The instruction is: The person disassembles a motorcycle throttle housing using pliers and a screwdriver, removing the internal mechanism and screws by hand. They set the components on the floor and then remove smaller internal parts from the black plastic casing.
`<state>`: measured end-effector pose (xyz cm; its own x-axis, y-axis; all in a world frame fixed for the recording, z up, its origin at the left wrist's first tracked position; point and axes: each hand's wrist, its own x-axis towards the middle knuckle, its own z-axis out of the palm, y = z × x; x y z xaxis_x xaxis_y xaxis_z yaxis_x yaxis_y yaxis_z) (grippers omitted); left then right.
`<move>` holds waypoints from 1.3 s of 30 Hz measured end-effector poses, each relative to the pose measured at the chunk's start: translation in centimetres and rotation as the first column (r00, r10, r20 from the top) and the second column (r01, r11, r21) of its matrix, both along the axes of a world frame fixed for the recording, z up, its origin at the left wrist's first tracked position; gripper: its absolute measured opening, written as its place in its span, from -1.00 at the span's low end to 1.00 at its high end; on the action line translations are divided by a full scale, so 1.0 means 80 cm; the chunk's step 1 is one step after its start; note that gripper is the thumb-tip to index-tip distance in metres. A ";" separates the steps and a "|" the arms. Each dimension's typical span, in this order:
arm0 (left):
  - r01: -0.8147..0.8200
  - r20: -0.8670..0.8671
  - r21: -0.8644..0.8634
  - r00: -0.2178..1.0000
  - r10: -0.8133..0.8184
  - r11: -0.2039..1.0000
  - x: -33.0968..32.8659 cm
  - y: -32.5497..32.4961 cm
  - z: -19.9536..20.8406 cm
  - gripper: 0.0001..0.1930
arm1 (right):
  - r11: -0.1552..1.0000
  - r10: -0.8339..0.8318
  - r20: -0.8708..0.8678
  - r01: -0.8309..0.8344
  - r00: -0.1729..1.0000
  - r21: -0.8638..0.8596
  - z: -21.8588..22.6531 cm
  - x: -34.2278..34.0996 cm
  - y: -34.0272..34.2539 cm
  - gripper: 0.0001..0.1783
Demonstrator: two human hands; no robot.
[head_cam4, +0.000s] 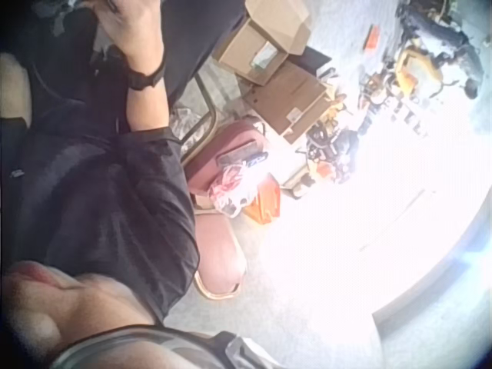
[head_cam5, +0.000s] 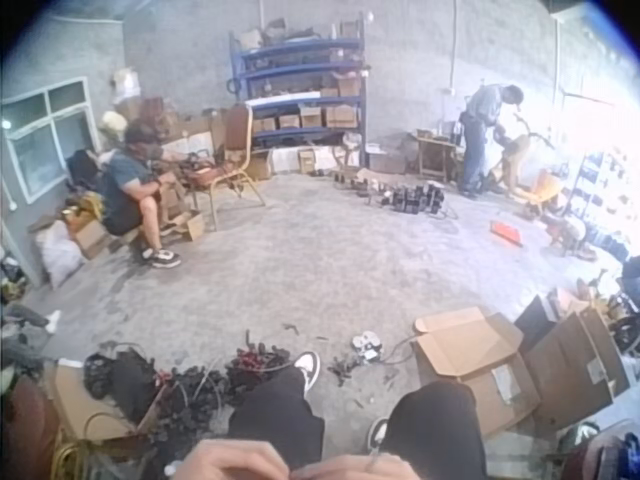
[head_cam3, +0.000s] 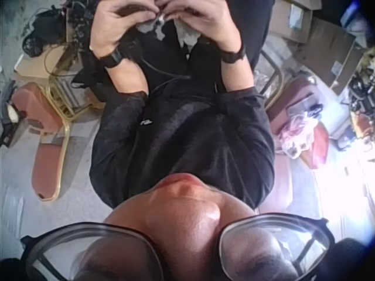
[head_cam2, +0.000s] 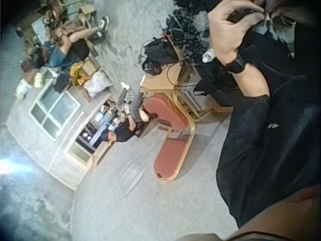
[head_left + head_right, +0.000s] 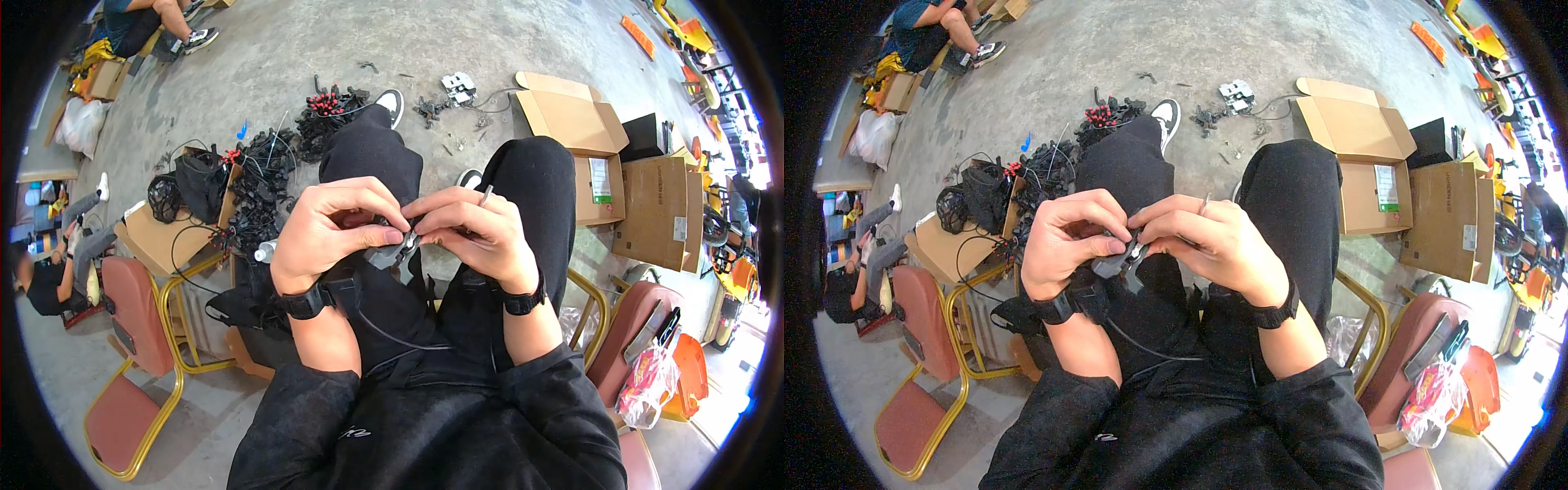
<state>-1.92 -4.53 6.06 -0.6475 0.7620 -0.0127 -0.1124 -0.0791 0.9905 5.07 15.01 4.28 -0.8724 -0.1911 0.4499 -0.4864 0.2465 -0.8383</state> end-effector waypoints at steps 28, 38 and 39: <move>-0.437 -0.446 -0.540 0.873 0.196 0.719 0.036 0.012 0.034 -0.86 | 0.939 -0.101 -0.148 0.143 0.984 0.312 -0.012 0.007 -0.016 -0.83; -0.433 -0.482 -0.331 0.841 0.245 0.838 0.034 0.024 0.016 -0.86 | 0.898 -0.054 -0.258 0.160 0.965 0.409 -0.005 0.007 -0.013 -0.84; -0.474 -0.574 -0.348 0.790 0.216 0.809 0.035 0.028 0.014 -0.87 | 0.889 -0.054 -0.249 0.160 0.967 0.428 -0.005 0.007 -0.013 -0.84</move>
